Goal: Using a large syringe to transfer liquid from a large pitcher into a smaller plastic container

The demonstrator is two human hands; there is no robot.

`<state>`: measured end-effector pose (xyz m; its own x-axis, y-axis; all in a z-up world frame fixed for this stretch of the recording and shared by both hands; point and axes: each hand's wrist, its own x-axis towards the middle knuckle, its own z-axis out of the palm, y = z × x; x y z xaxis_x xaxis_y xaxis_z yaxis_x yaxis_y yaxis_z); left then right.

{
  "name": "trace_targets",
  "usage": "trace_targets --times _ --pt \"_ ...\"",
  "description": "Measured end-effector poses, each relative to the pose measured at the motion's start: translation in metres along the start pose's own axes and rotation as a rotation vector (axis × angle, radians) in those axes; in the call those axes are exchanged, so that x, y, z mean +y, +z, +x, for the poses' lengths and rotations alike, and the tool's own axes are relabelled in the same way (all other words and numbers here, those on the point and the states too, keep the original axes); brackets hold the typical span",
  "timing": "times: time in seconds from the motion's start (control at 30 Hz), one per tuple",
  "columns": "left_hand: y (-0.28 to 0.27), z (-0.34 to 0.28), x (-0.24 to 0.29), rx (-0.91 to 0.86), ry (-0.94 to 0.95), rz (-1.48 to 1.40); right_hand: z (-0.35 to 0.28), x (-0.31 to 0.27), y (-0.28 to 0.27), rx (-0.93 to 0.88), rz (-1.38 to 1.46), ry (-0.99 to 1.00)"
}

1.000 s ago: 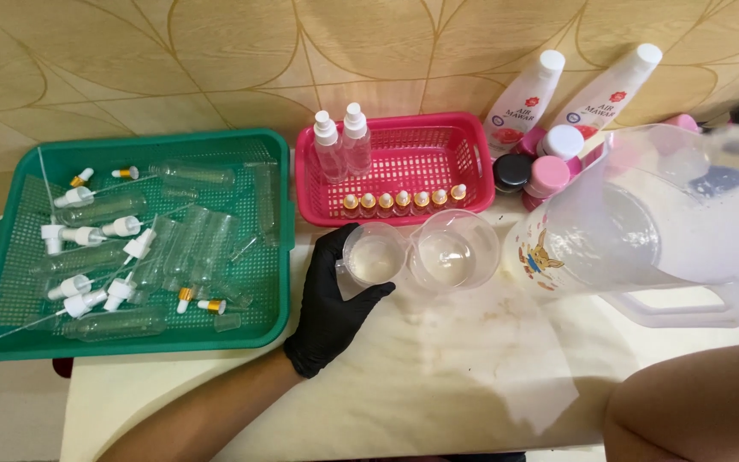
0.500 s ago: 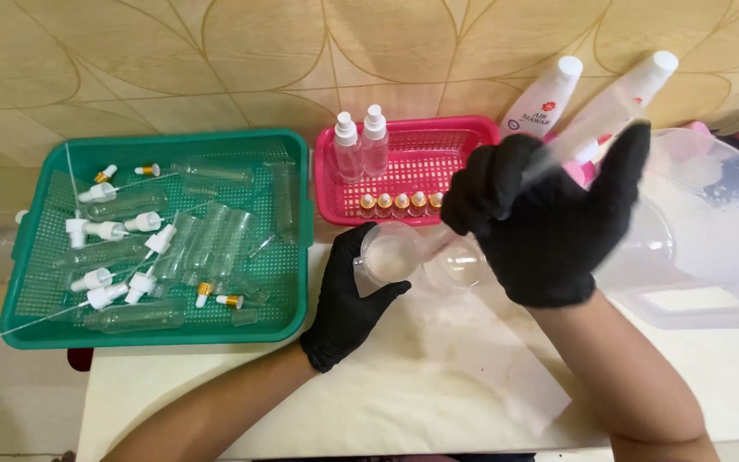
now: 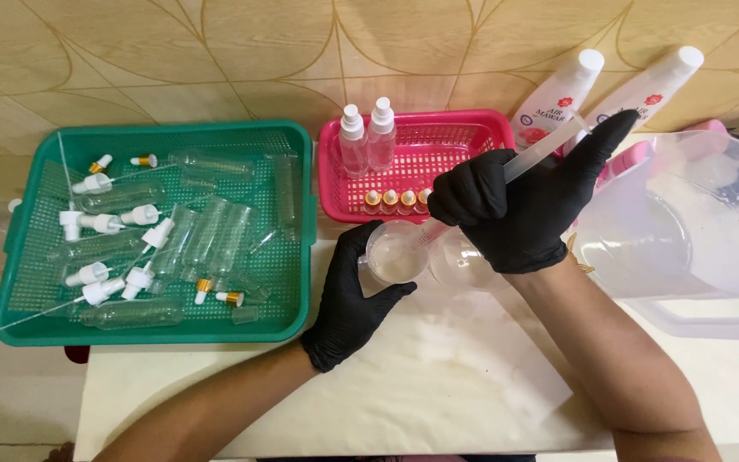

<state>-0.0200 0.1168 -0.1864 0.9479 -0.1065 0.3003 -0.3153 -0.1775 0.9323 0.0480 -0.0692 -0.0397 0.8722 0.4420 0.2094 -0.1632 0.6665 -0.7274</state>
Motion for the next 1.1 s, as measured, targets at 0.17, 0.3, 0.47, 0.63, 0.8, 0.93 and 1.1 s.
trace_targets --times 0.17,0.3,0.47,0.63,0.8,0.93,1.1 --pt "0.0003 -0.0003 -0.0018 -0.004 -0.015 -0.025 -0.0011 0.0016 -0.0095 -0.008 -0.016 0.023" --pt "0.0008 0.0003 -0.0009 -0.007 -0.027 -0.044 -0.0021 0.0014 -0.0074 0.085 -0.012 -0.015" --pt "0.0012 -0.0008 -0.0025 -0.001 -0.026 -0.041 -0.0034 0.0015 -0.0065 0.156 0.029 -0.019" --pt "0.0007 0.0001 -0.0007 0.001 -0.018 -0.046 -0.0036 0.0024 -0.0101 0.11 0.013 -0.064" --pt "0.0011 0.0006 0.001 0.006 -0.016 -0.058 -0.0034 0.0021 -0.0113 0.161 -0.003 -0.097" --pt "0.0011 -0.0003 -0.0014 0.002 -0.01 -0.054 -0.0033 0.0017 -0.009 0.139 -0.033 -0.075" --pt "0.0001 0.0011 -0.001 -0.007 -0.013 -0.053 -0.0027 0.0025 -0.0115 0.097 -0.06 -0.064"
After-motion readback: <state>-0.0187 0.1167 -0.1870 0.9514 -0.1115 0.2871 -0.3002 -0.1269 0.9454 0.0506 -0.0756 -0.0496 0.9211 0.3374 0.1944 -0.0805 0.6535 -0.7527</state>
